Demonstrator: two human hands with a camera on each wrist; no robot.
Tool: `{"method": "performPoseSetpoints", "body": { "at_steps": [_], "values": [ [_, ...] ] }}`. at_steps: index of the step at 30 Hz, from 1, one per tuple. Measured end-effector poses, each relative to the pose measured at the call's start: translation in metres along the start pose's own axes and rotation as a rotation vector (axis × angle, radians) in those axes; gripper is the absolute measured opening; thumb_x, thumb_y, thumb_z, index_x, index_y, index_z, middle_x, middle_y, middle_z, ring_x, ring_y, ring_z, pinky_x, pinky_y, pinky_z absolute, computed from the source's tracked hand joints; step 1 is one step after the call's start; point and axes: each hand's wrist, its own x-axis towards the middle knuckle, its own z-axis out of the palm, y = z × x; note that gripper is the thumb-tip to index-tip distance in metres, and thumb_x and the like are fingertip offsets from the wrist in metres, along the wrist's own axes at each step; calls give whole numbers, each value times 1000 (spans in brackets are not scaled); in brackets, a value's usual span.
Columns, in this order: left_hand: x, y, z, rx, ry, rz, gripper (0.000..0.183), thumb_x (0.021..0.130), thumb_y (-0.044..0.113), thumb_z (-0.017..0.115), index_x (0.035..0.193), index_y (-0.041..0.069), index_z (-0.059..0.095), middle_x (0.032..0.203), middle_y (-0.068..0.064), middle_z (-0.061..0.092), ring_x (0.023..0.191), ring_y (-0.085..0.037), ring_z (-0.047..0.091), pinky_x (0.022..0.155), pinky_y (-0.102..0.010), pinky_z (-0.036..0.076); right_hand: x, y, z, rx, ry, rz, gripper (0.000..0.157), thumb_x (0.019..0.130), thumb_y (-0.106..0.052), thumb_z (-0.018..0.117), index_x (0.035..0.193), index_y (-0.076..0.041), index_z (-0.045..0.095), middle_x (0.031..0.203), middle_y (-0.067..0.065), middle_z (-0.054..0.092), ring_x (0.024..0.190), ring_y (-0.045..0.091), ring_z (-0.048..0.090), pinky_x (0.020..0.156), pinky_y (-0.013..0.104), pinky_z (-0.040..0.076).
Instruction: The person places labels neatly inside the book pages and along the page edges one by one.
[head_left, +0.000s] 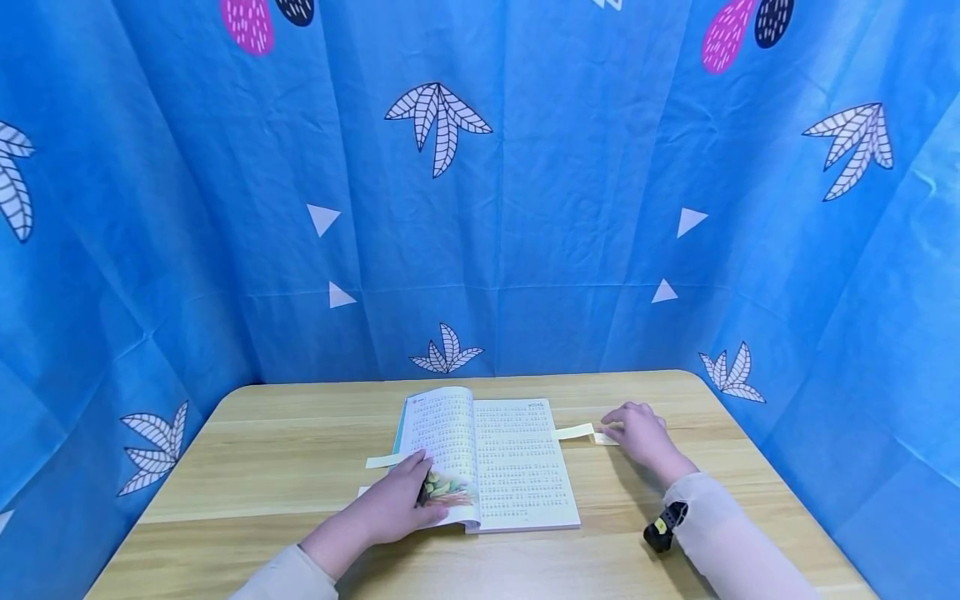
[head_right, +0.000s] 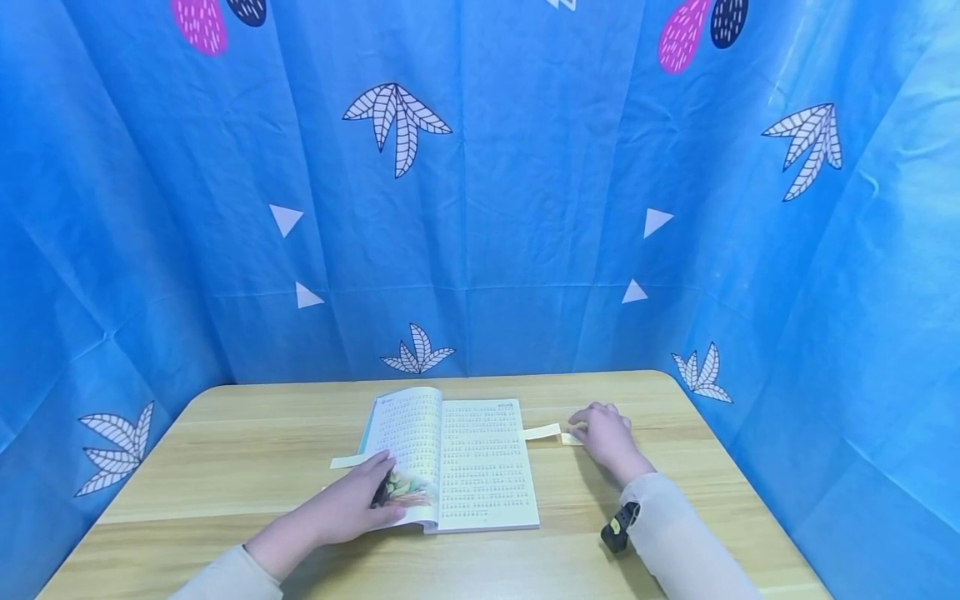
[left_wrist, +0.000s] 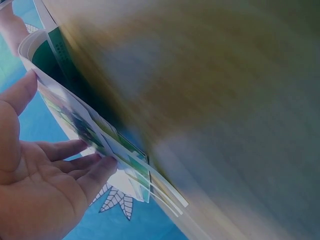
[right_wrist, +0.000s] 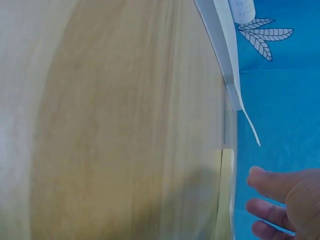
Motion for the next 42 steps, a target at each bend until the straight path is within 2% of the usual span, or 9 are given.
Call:
{"method": "performPoseSetpoints", "body": {
  "at_steps": [11,22,30,35,40,42],
  "values": [
    [1,2,1,-8,6,-26,91,88,54,71,148,-7,40,157,-27,31,143,-44,33,113,-58,33,-3,-2,5,-38,-13,22,15,88,-13,76,103,-12,78,102,8,69,99,32,54,83,55,38],
    [0,3,-1,-18,-4,-33,91,89,54,71,149,-7,40,157,-27,30,143,-44,33,113,-58,33,-4,-5,5,-79,18,18,11,84,-11,79,95,-14,79,97,5,70,96,30,54,84,56,37],
    [0,3,-1,-8,-5,-27,90,89,54,70,149,-7,40,157,-27,31,143,-44,33,113,-58,33,-3,-6,5,-121,49,-9,12,80,-12,82,91,-18,80,92,1,72,88,24,52,79,51,35],
    [1,1,0,4,-6,-25,91,89,55,70,148,-7,40,157,-26,31,143,-44,33,113,-58,33,-2,-8,6,-191,79,-44,9,80,-13,82,83,-20,80,86,-1,71,85,23,52,81,53,35],
    [1,1,1,1,-5,-27,92,88,55,70,148,-7,40,157,-27,31,143,-44,33,113,-58,33,0,-11,7,-262,88,-79,26,81,-7,78,65,-25,70,75,-5,65,76,21,47,82,57,36],
    [2,1,1,-6,-4,-27,92,88,55,70,148,-7,40,157,-27,30,143,-44,33,113,-58,33,0,-12,7,-269,82,-79,30,80,-3,76,62,-24,66,73,-6,62,74,20,45,80,56,35]
  ]
}}
